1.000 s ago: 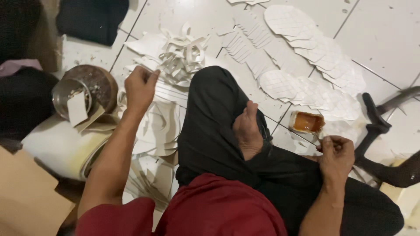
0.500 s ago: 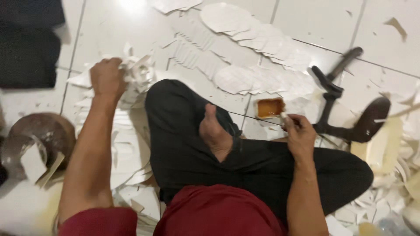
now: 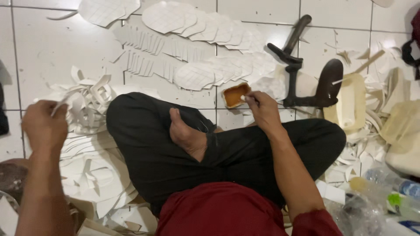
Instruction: The person sits on the floor and repeatedly picks up white shoe sole pieces, applies adhesive from a small container using a brush, and folds the pieces to bond them. The person handles the pieces one at a time and places the finished units aside.
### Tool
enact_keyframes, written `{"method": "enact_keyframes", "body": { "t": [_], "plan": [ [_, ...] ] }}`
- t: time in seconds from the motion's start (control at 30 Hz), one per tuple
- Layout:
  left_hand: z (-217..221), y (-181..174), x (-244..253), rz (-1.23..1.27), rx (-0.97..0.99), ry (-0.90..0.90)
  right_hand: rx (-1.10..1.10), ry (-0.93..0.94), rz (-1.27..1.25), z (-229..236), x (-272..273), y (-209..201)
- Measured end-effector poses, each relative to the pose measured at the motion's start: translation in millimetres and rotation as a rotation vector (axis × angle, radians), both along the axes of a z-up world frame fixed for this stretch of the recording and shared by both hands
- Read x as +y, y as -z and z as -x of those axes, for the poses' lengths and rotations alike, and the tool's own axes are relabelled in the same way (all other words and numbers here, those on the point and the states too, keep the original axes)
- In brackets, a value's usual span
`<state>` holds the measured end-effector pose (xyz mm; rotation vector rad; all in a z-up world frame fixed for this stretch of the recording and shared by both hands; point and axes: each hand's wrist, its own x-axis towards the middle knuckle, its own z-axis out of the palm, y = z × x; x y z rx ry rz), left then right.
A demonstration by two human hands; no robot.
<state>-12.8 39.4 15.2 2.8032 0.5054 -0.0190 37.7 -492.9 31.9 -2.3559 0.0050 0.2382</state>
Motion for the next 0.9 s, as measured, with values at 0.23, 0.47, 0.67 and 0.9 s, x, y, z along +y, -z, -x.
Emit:
{"method": "enact_keyframes", "body": {
  "t": [0.23,0.47,0.67,0.9],
  "plan": [
    [32,-78,-48,0.302,-0.276,-0.196,0.201,-0.051,0.095,-25,12,-3],
    [50,-111,-99,0.674,-0.318,-0.245,0.131,-0.241,0.297,-36,5,34],
    [47,-120,-166,0.985,-0.165,-0.208,0.062,-0.193,0.262,-27,-3,27],
    [45,-64,-224,1.342,-0.214,-0.005,-0.215,-0.221,0.392,-2,-16,35]
  ]
}}
